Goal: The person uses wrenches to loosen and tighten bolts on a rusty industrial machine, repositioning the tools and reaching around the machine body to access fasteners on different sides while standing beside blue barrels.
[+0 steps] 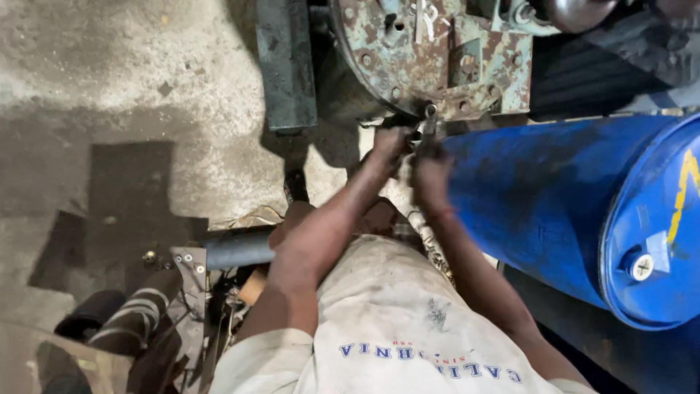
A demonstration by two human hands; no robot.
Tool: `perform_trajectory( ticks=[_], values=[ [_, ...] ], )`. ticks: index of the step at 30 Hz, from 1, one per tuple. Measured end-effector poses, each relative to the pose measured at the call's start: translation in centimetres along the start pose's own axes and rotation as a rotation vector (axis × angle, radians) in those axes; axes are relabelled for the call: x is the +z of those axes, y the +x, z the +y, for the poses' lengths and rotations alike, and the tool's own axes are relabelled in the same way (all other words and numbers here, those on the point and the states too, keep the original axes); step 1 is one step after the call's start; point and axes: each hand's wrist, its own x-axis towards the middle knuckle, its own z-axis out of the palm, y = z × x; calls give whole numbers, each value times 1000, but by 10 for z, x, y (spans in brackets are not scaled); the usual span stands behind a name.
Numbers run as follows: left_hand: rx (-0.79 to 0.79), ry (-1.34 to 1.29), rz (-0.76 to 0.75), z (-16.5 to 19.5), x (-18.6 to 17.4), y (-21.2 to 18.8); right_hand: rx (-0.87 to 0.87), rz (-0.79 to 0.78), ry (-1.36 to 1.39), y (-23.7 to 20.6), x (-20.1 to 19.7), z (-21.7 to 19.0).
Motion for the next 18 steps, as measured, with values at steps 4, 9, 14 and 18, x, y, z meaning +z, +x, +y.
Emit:
perform_trajectory(
  ticks=[4, 9, 14, 18],
  values=[
    [-86, -254, -50, -17, 9, 4, 644, -224, 938, -6, -7, 3],
    [-84, 134, 8, 13, 5, -3, -220, -366, -203, 86, -93, 49],
    [-100, 138, 30, 32, 6, -1, -533, -369, -249, 138, -100, 55],
    [75, 41, 23, 3, 7, 1, -211, -137, -129, 51, -48, 46]
  ],
)
